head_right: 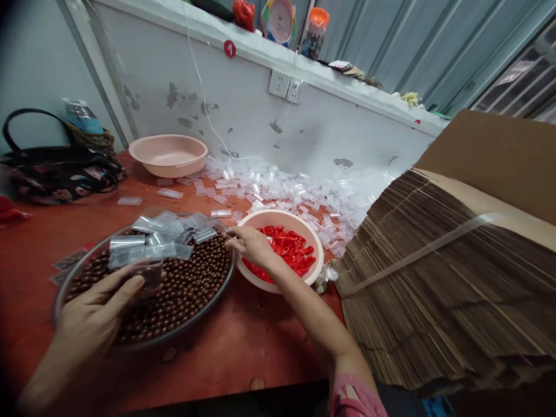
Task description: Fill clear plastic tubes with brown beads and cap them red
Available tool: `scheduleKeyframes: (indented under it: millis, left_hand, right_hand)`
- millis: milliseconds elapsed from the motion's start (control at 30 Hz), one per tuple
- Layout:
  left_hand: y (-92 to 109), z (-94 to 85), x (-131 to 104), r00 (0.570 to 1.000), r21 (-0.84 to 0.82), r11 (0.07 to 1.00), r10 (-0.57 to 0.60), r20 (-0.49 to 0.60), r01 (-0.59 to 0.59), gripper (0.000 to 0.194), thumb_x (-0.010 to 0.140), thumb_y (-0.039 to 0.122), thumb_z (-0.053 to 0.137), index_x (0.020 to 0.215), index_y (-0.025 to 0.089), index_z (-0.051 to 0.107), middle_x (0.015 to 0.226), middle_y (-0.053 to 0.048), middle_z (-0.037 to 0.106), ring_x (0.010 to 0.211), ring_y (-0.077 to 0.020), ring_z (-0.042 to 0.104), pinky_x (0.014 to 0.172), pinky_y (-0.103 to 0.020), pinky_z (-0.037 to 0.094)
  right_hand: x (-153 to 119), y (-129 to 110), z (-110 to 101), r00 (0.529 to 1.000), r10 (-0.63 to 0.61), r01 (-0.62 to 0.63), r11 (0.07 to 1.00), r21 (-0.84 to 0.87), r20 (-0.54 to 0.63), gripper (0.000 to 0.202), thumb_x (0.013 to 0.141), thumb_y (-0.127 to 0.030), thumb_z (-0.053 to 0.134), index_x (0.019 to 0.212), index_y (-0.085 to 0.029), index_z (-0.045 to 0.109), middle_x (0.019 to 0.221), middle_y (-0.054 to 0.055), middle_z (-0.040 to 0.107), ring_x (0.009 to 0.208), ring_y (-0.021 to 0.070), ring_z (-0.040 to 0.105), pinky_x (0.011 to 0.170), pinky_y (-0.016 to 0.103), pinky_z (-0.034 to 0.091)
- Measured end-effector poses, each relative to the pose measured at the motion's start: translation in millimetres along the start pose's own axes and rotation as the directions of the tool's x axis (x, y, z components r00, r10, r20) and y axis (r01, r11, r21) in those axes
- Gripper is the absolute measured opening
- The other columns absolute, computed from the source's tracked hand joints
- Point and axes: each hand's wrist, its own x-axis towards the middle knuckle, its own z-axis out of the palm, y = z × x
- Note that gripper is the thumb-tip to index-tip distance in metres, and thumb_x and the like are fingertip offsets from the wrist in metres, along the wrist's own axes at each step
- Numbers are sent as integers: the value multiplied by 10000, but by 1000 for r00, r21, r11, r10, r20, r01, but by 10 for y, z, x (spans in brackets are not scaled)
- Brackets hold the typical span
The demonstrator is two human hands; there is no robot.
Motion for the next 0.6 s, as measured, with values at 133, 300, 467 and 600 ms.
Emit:
scheduleKeyframes:
  millis: [133, 300, 467, 600]
  left_hand:
    - [30, 72, -75, 985, -368, 916, -128, 112, 161, 424, 687, 393, 647, 1070, 219, 588, 1038, -23, 658, 868, -245, 648, 759, -350, 560]
    - [-50, 104, -99, 986, -400, 907, -76, 146, 129, 317, 731, 340, 625, 1021, 214, 602, 1081, -24, 633, 894, -226, 640, 763, -314, 560]
    - [-63, 72, -106, 981, -403, 906, -61, 184, 132, 325, 747, 339, 610, 1042, 206, 589, 1054, -43, 645, 877, -216, 643, 776, -321, 551]
    - [1, 129, -143, 972, -465, 875, -24, 235, 135, 333, 741, 331, 617, 1046, 199, 592, 1072, -58, 638, 925, -235, 624, 774, -339, 548]
  right_hand:
    - [58, 432, -15, 960, 237, -188, 941, -282, 152, 182, 832, -219, 485, 927, -193, 638, 948, 79, 657, 870, 195, 594, 762, 279, 406]
    - [94, 609, 136, 939, 273, -205, 933, -296, 211, 106, 764, -172, 546, 815, -169, 638, 844, 83, 660, 770, 175, 597, 693, 254, 406]
    - [66, 618, 1, 956, 267, -235, 945, -228, 122, 142, 775, -256, 532, 860, -149, 570, 855, 68, 628, 741, 153, 570, 660, 252, 410]
    - [-36, 390, -140, 974, 223, -209, 946, 247, -31, 251, 743, -356, 574, 865, -153, 489, 743, -8, 568, 624, 109, 525, 584, 225, 421]
